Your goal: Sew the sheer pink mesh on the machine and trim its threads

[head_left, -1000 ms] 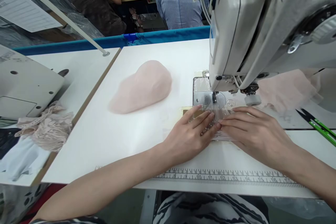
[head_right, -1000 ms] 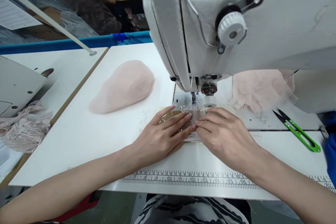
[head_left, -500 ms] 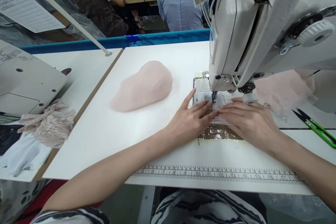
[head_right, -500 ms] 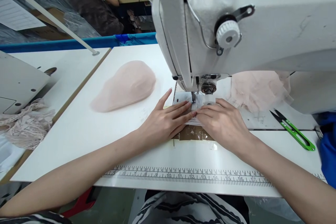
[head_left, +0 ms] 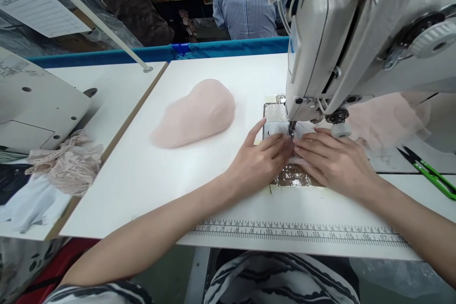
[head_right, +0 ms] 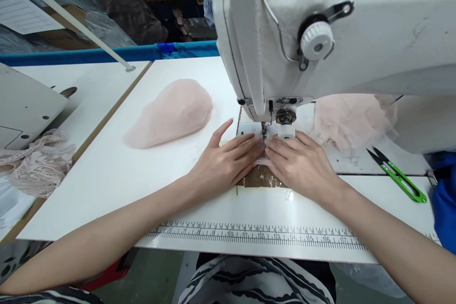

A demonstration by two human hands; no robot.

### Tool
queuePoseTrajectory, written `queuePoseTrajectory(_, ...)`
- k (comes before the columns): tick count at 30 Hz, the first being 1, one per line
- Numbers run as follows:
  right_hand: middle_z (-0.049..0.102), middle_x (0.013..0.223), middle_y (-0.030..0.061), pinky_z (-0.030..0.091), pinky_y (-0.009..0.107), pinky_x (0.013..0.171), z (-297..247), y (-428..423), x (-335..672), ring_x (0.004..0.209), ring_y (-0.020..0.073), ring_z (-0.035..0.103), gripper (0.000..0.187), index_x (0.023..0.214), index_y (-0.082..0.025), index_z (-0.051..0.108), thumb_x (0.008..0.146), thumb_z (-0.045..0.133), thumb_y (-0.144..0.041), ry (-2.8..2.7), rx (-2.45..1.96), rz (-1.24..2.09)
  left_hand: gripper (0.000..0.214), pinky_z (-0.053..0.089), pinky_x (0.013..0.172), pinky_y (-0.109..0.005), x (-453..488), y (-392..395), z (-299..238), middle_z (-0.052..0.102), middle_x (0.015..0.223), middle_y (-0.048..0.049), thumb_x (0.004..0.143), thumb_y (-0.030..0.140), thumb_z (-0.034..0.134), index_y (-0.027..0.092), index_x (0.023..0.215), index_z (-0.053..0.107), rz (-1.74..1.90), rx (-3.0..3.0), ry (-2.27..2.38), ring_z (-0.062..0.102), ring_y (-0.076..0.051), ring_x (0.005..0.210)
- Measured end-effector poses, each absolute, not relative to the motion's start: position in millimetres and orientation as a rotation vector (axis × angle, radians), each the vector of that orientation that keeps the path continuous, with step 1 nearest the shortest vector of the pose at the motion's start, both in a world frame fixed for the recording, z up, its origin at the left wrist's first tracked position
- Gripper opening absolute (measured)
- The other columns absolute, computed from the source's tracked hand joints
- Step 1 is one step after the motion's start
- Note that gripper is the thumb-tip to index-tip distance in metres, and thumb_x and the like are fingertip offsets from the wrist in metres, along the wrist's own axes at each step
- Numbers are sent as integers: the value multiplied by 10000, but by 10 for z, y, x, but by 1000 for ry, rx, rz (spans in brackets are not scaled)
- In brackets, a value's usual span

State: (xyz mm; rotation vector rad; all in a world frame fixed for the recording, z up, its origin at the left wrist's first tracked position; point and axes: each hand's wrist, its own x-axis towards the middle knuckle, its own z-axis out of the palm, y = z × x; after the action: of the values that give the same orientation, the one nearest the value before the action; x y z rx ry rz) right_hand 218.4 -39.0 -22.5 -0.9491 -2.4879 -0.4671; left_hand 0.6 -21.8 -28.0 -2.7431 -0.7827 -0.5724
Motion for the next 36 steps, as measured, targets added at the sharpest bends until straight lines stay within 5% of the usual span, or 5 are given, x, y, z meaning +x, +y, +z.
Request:
queuePoseTrajectory(5, 717, 1056, 63, 469, 359, 916, -238, -435, 2197, 1009, 197, 649, 233, 1066, -116, 692, 940, 533, -230, -2512, -952, -420, 275, 226, 1168, -538, -14, -302, -287, 664, 1188, -62, 965, 204, 469, 154, 1192, 616, -592, -2759, -771, 596, -201, 1155)
queuePoseTrajectory(36, 700, 1104, 76, 499, 377, 851, -251, -350, 2182, 941, 219, 667, 245, 1080, -118, 693, 936, 534, -235, -2495, -1036, -467, 286, 129, 1176, -611, 10, -132, -278, 663, 1182, -82, 972, 184, 424, 150, 1169, 629, -641, -2786, -827, 614, -211, 1136)
